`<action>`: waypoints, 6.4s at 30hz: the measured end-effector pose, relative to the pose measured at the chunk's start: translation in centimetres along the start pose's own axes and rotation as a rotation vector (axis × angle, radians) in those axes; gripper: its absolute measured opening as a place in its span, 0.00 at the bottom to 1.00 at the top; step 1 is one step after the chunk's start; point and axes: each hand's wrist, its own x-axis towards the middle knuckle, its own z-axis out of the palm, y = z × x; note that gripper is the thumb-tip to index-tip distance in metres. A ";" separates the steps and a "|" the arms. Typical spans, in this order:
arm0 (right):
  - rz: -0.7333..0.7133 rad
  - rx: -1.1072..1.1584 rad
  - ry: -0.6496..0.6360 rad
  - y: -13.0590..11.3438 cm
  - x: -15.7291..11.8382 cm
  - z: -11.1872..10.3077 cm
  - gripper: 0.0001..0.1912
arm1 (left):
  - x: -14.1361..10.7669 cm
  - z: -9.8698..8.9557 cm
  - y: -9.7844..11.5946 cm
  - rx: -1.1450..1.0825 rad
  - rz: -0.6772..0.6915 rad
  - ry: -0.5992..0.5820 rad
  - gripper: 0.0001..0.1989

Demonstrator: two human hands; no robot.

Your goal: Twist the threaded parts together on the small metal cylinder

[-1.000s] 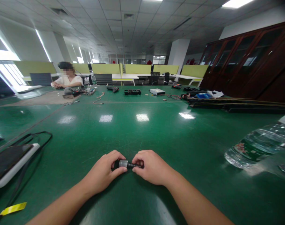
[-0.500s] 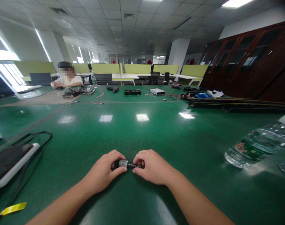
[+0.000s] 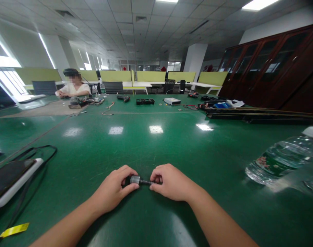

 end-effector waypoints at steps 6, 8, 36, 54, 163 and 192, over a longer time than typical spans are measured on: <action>0.094 -0.028 -0.039 0.5 -0.7 -1.6 0.04 | 0.0 -0.1 0.2 0.002 -0.009 -0.001 0.09; 0.111 -0.027 -0.036 0.7 -0.9 -1.9 0.04 | 0.0 -0.1 0.1 -0.002 -0.009 -0.002 0.09; -0.053 0.160 0.077 -0.3 0.2 0.9 0.21 | 0.0 0.0 0.1 -0.004 0.003 0.004 0.10; -0.084 0.077 0.078 -0.6 0.7 1.9 0.10 | -0.1 0.2 -0.2 0.016 0.011 0.018 0.21; -0.069 0.184 0.066 -0.7 0.6 1.7 0.14 | -0.1 0.2 -0.1 -0.008 -0.008 0.021 0.09; -0.128 0.030 0.115 -1.0 1.0 2.6 0.05 | 0.0 0.3 0.0 -0.006 -0.067 0.021 0.08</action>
